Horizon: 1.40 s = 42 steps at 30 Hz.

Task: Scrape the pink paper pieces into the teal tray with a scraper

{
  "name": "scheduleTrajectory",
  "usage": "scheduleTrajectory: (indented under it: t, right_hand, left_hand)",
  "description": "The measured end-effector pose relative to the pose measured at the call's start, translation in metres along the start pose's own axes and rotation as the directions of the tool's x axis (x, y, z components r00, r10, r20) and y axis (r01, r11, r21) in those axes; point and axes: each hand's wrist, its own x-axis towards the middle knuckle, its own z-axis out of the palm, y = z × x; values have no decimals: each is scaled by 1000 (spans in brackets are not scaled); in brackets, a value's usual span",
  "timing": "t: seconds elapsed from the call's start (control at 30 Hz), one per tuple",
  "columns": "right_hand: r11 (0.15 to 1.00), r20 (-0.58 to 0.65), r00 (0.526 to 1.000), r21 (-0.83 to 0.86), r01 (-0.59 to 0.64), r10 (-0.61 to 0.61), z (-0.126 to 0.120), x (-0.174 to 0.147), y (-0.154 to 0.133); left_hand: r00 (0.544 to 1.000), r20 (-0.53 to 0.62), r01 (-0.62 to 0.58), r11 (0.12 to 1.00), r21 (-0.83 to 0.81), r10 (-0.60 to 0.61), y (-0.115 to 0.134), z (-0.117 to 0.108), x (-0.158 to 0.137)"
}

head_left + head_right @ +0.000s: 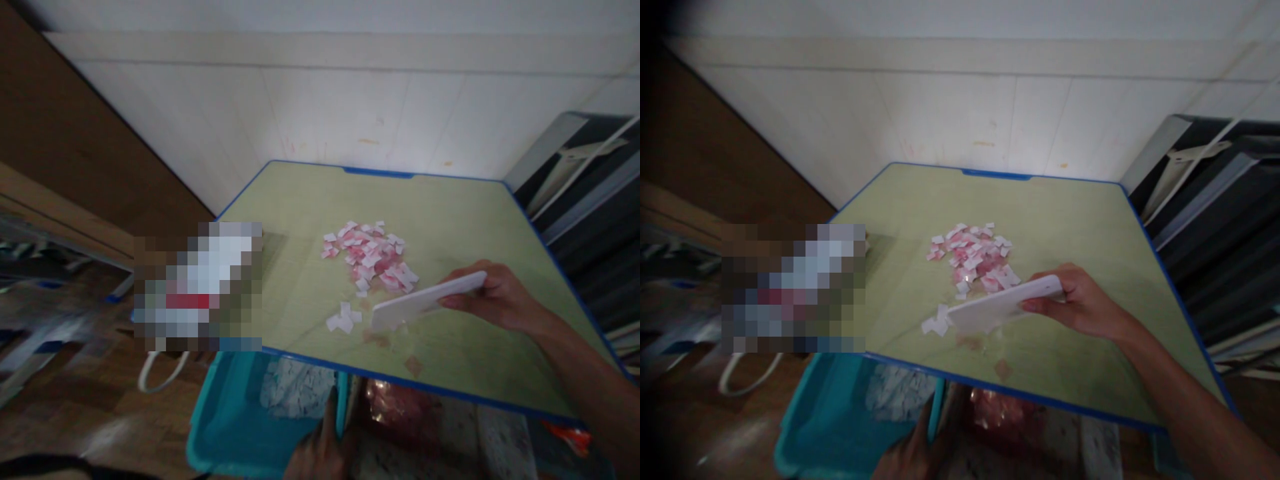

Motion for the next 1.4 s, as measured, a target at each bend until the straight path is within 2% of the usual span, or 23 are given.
scheduleTrajectory:
  t: [0.13,0.27,0.33,0.43,0.5,0.57,0.63,0.73,0.9,1.07,1.23,1.4]
  right_hand:
    - [998,140,988,0,63,-62,3,2,-9]
    - [984,103,988,151,96,-112,4,2,-10]
    - [958,140,978,263,112,-153,4,2,-8]
    - [922,245,939,360,145,-243,4,3,-6]
    - [932,270,929,327,157,-252,2,2,-5]
    - [956,227,953,256,143,-203,-1,1,-5]
    - [973,114,981,189,131,-154,-1,0,-6]
    - [979,-8,988,132,154,-154,3,1,-10]
    - [974,64,975,97,205,-212,7,2,-16]
    - [975,-38,975,44,220,-218,5,-1,-13]
    - [975,53,974,-8,220,-220,6,-2,-12]
    - [965,-105,970,-173,199,-219,5,-4,-11]
  left_hand:
    - [999,-38,1,1000,3,-1,0,1,0]
    - [998,-55,16,999,-33,-17,0,4,-1]
    - [999,-52,16,999,-29,-17,0,4,-1]
    - [1000,10,-1,999,-45,1,0,1,0]
    - [997,73,1,999,-54,3,0,-2,1]
    - [992,127,17,998,-54,-10,1,-5,2]
    - [985,172,35,998,-55,-25,1,-8,3]
    - [970,242,42,997,-67,-25,2,-13,5]
    - [959,281,65,992,-104,-34,2,-15,6]
    - [952,306,55,992,-112,-18,1,-13,6]
    - [951,308,49,991,-124,-8,1,-15,6]
    - [958,286,58,991,-120,-21,2,-19,7]
